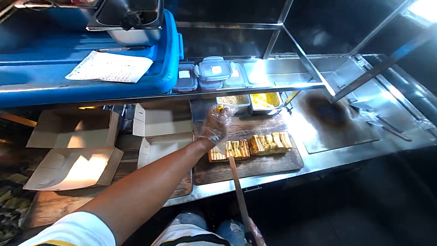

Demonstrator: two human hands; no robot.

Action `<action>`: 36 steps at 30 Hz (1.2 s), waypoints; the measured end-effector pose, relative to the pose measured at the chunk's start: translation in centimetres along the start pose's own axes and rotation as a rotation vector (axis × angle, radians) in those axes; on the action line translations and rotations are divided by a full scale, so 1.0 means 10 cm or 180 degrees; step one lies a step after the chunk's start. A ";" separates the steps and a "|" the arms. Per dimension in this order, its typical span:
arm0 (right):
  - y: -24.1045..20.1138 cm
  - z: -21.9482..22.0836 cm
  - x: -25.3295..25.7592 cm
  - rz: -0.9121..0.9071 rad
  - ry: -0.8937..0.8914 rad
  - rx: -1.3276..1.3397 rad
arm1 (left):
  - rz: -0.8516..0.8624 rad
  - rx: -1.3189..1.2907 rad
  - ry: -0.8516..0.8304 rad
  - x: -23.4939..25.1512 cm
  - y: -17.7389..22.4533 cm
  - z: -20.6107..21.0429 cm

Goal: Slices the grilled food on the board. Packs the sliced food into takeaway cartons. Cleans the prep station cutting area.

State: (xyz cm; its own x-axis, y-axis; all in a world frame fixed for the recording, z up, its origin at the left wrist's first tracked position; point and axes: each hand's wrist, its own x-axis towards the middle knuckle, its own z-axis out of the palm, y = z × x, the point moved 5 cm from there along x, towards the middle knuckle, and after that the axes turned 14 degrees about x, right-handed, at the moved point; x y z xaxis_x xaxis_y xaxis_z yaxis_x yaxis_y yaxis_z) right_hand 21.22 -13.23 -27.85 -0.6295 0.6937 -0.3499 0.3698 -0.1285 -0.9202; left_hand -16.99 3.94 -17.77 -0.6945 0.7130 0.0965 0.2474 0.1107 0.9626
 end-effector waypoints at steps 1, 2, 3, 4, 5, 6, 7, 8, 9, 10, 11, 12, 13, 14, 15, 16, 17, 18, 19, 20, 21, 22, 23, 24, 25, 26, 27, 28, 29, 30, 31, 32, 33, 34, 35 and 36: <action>-0.04 0.05 0.09 0.0022 0.0020 0.0287 | -0.0134 -0.0109 -0.0059 0.01 -0.01 0.02; -0.05 0.11 0.16 0.0139 0.0070 0.0489 | -0.0281 -0.0163 -0.0167 0.02 0.01 0.05; -0.04 0.17 0.21 0.0270 0.0142 0.0575 | -0.0465 -0.0202 -0.0358 0.04 0.06 0.08; -0.05 0.21 0.23 0.0313 0.0166 0.0493 | -0.0607 -0.0300 -0.0486 0.06 0.14 0.11; -0.11 0.21 0.23 0.0232 0.0159 0.0237 | -0.0584 -0.0462 -0.0527 0.08 0.30 0.10; -0.18 0.21 0.21 0.0086 0.0121 -0.0075 | -0.0410 -0.0599 -0.0566 0.07 0.51 0.04; -0.26 0.21 0.17 -0.0087 0.0103 -0.0344 | -0.0189 -0.0705 -0.0599 0.05 0.71 -0.04; -0.32 0.23 0.14 -0.0253 0.0117 -0.0548 | -0.0012 -0.0792 -0.0608 0.02 0.85 -0.10; -0.38 0.25 0.12 -0.0379 0.0133 -0.0714 | 0.0063 -0.0796 -0.0605 -0.01 0.89 -0.14; -0.44 0.29 0.13 -0.0419 0.0120 -0.0856 | 0.0042 -0.0768 -0.0602 -0.04 0.84 -0.16; -0.48 0.33 0.16 -0.0410 0.0099 -0.0967 | -0.0047 -0.0721 -0.0583 -0.03 0.74 -0.17; -0.53 0.37 0.22 -0.0398 0.0130 -0.1072 | -0.0131 -0.0663 -0.0540 -0.01 0.64 -0.17; -0.57 0.42 0.30 -0.0377 0.0207 -0.1159 | -0.0213 -0.0592 -0.0498 0.01 0.55 -0.16; -0.64 0.47 0.42 -0.0252 0.0231 -0.1245 | -0.0286 -0.0525 -0.0453 0.03 0.48 -0.14; -0.71 0.52 0.57 0.0001 0.0174 -0.1332 | -0.0337 -0.0419 -0.0393 0.04 0.42 -0.13; -0.78 0.58 0.77 0.0256 0.0092 -0.1426 | -0.0348 -0.0287 -0.0354 0.04 0.37 -0.11; -0.83 0.65 1.01 0.0478 0.0017 -0.1509 | -0.0289 -0.0115 -0.0330 0.04 0.33 -0.10; -0.86 0.72 1.26 0.0643 -0.0050 -0.1621 | -0.0176 0.0103 -0.0314 0.03 0.30 -0.08; -0.89 0.77 1.44 0.0812 -0.0128 -0.1718 | -0.0071 0.0271 -0.0301 0.03 0.27 -0.06; -0.91 0.78 1.54 0.0901 -0.0167 -0.1759 | 0.0039 0.0379 -0.0283 0.03 0.23 -0.04; -0.91 0.78 1.53 0.0968 -0.0176 -0.1816 | 0.0166 0.0435 -0.0255 0.04 0.21 -0.02; -0.90 0.77 1.44 0.1060 -0.0203 -0.1888 | 0.0274 0.0499 -0.0222 0.04 0.18 -0.01; -0.89 0.76 1.31 0.1099 -0.0200 -0.1905 | 0.0330 0.0554 -0.0179 0.03 0.16 -0.01; -0.88 0.75 1.22 0.1100 -0.0182 -0.1876 | 0.0318 0.0591 -0.0145 0.03 0.16 -0.02; -0.87 0.76 1.20 0.1051 -0.0139 -0.1847 | 0.0297 0.0598 -0.0120 0.02 0.15 -0.03; -0.86 0.79 1.27 0.0987 -0.0097 -0.1850 | 0.0233 0.0527 -0.0110 0.02 0.13 -0.03; -0.85 0.82 1.41 0.1020 -0.0130 -0.1868 | 0.0209 0.0407 -0.0085 0.02 0.11 -0.02; -0.86 0.85 1.58 0.1064 -0.0164 -0.1870 | 0.0229 0.0330 -0.0055 0.02 0.11 -0.02; -0.87 0.88 1.71 0.1180 -0.0229 -0.1856 | 0.0315 0.0374 -0.0023 0.01 0.12 -0.04; -0.87 0.89 1.75 0.1269 -0.0262 -0.1879 | 0.0411 0.0481 0.0020 0.00 0.13 -0.06; -0.86 0.89 1.68 0.1248 -0.0238 -0.1910 | 0.0468 0.0584 0.0039 -0.01 0.15 -0.07; -0.85 0.88 1.53 0.1190 -0.0192 -0.1936 | 0.0460 0.0635 0.0047 0.00 0.16 -0.08; -0.84 0.86 1.32 0.1111 -0.0134 -0.1930 | 0.0394 0.0656 0.0050 0.00 0.16 -0.09; -0.83 0.84 1.14 0.1041 -0.0080 -0.1907 | 0.0335 0.0687 0.0036 0.01 0.15 -0.11; -0.80 0.83 1.05 0.0990 -0.0040 -0.1857 | 0.0342 0.0779 0.0044 0.02 0.15 -0.13; -0.74 0.85 1.07 0.0959 -0.0014 -0.1819 | 0.0435 0.0950 0.0061 0.01 0.16 -0.15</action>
State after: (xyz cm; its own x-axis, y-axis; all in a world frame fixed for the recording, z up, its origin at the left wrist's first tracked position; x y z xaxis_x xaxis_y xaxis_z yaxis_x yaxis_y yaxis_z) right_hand 5.96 -10.91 -26.31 -0.4436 0.6831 -0.5802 0.8356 0.0812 -0.5433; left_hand -17.65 3.17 -15.82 -0.6531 0.7224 0.2272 0.5244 0.2149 0.8239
